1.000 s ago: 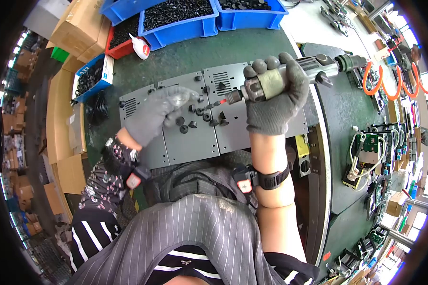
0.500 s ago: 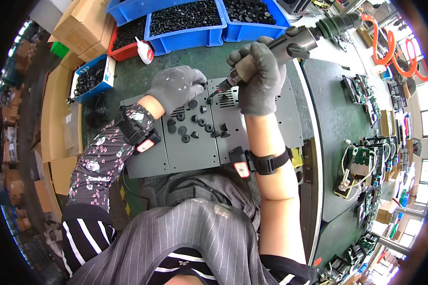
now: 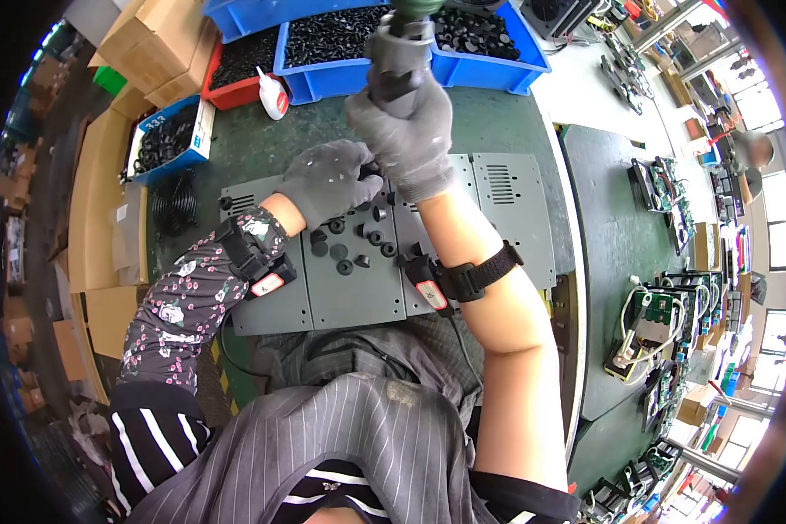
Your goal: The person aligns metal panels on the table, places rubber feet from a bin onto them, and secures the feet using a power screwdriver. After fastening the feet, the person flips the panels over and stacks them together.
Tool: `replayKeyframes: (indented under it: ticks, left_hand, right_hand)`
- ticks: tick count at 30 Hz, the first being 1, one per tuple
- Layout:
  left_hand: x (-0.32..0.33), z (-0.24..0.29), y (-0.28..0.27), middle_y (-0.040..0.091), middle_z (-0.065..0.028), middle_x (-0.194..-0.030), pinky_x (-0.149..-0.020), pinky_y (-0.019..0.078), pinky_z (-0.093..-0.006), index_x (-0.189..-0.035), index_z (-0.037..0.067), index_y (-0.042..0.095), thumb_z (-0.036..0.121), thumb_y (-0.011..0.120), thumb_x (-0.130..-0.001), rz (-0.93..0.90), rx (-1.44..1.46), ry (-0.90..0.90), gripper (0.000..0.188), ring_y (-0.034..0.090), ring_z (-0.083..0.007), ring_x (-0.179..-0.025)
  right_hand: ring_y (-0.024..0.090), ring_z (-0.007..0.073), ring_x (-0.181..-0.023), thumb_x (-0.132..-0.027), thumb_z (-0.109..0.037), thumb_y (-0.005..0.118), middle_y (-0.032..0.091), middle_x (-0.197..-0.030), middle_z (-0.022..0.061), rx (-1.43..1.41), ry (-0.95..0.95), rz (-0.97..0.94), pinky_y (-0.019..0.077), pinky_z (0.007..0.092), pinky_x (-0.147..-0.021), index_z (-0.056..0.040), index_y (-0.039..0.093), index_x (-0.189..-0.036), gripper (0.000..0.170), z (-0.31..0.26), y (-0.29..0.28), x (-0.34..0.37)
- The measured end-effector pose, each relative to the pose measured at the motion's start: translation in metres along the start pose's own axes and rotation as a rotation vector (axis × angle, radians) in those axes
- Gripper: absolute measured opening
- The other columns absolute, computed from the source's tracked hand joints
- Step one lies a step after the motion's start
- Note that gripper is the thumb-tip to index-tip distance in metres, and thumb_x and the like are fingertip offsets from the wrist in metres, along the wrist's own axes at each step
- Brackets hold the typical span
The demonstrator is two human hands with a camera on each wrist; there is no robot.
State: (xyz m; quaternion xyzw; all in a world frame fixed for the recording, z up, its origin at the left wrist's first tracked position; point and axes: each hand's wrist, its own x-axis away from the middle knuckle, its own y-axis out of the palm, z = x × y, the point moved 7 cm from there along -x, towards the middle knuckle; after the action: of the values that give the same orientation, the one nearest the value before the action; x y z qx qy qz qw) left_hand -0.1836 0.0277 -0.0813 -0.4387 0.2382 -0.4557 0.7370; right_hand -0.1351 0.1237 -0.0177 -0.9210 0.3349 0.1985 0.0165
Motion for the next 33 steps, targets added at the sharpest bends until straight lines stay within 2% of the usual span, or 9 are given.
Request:
replayKeyframes:
  ticks: [10,16,18,20,22,24,26,29,33]
  left_hand:
    - [-0.002,-0.004,0.003,0.06,-0.0177,-0.094,-0.083,0.0455,-0.0393,-0.093,0.001,0.06,0.042,0.057,-0.079,-0.017,-0.039,0.028,0.044,0.058,-0.0312,-0.094]
    - [-0.014,-0.014,0.005,0.061,-0.0115,-0.1,-0.086,0.0439,-0.0374,-0.107,0.007,0.057,0.026,0.06,-0.077,-0.149,0.087,0.03,0.036,0.058,-0.0267,-0.098]
    - [-0.017,-0.031,-0.01,0.06,-0.011,-0.088,-0.072,0.0482,-0.0311,-0.109,-0.001,0.053,0.026,0.058,-0.078,0.024,0.524,-0.134,0.042,0.059,-0.0197,-0.081]
    - [-0.004,-0.027,-0.018,0.051,-0.002,-0.077,-0.052,0.0413,-0.0178,-0.11,-0.001,0.051,0.011,0.047,-0.085,-0.038,1.161,-0.34,0.028,0.047,-0.0059,-0.063]
    - [0.011,-0.023,-0.026,0.051,-0.0001,-0.076,-0.046,0.0393,-0.0155,-0.107,0.001,0.052,0.009,0.043,-0.09,-0.101,1.472,-0.435,0.021,0.046,-0.0041,-0.058]
    - [0.03,-0.013,-0.026,0.052,0.0004,-0.076,-0.043,0.0374,-0.0147,-0.106,0.001,0.052,0.013,0.044,-0.092,-0.184,1.521,-0.429,0.021,0.045,-0.0033,-0.056]
    - [0.048,-0.004,-0.015,0.052,0.0009,-0.076,-0.04,0.0355,-0.0138,-0.105,0.001,0.053,0.016,0.045,-0.093,-0.27,1.57,-0.434,0.021,0.044,-0.0025,-0.054]
    - [0.072,0.012,0.014,0.055,0.0017,-0.076,-0.038,0.0327,-0.0125,-0.108,0.003,0.053,0.022,0.047,-0.094,-0.498,1.845,-0.33,0.025,0.043,-0.0022,-0.054]
    - [0.092,0.022,0.038,0.055,-0.0017,-0.087,-0.051,0.0417,-0.0162,-0.115,0.0,0.051,0.019,0.044,-0.095,-0.377,1.913,-0.438,0.029,0.05,-0.005,-0.067]
  right_hand:
    - [0.056,0.0149,-0.055,-0.07,-0.01,0.063,0.057,-0.068,0.0089,-0.029,0.033,-0.095,0.0435,0.0247,-0.049,0.0003,0.052,-0.093,0.027,0.007,0.014,0.003]
    - [0.054,0.0155,-0.052,-0.074,-0.008,0.06,0.056,-0.07,0.0099,-0.058,-0.052,-0.059,0.0454,0.0278,-0.05,0.002,0.049,-0.099,0.029,-0.037,0.005,0.013]
    - [0.056,0.0152,-0.056,-0.075,-0.003,0.059,0.056,-0.068,0.0095,-0.249,-0.111,-0.001,0.0449,0.0255,-0.048,-0.001,0.048,-0.102,0.029,-0.055,-0.009,0.02]
    - [0.057,0.0188,-0.06,-0.076,-0.006,0.058,0.054,-0.073,0.0104,-0.401,-0.058,0.084,0.0443,0.0262,-0.048,-0.0013,0.047,-0.103,0.03,-0.071,-0.024,0.034]
    - [0.056,0.0215,-0.064,-0.076,-0.008,0.058,0.052,-0.077,0.0099,-0.518,-0.099,0.1,0.0457,0.0288,-0.051,-0.002,0.046,-0.105,0.031,-0.082,-0.037,0.046]
    - [0.055,0.0223,-0.069,-0.077,-0.01,0.056,0.053,-0.08,0.0096,-0.573,-0.176,0.057,0.0482,0.0355,-0.062,-0.0031,0.046,-0.107,0.033,-0.084,-0.051,0.054]
    - [0.048,0.0203,-0.074,-0.077,-0.02,0.056,0.051,-0.082,0.007,-0.506,-0.18,0.076,0.0381,0.0342,-0.068,-0.0062,0.046,-0.11,0.037,-0.085,-0.058,0.067]
    - [0.047,0.0207,-0.074,-0.078,-0.022,0.054,0.05,-0.083,0.0078,-0.587,-0.163,0.107,0.0367,0.0357,-0.068,-0.005,0.043,-0.112,0.04,-0.084,-0.063,0.081]
    - [0.054,0.0244,-0.073,-0.078,-0.019,0.054,0.054,-0.083,0.0099,-0.719,-0.186,0.093,0.0455,0.0375,-0.067,-0.0037,0.045,-0.114,0.04,-0.081,-0.068,0.089]
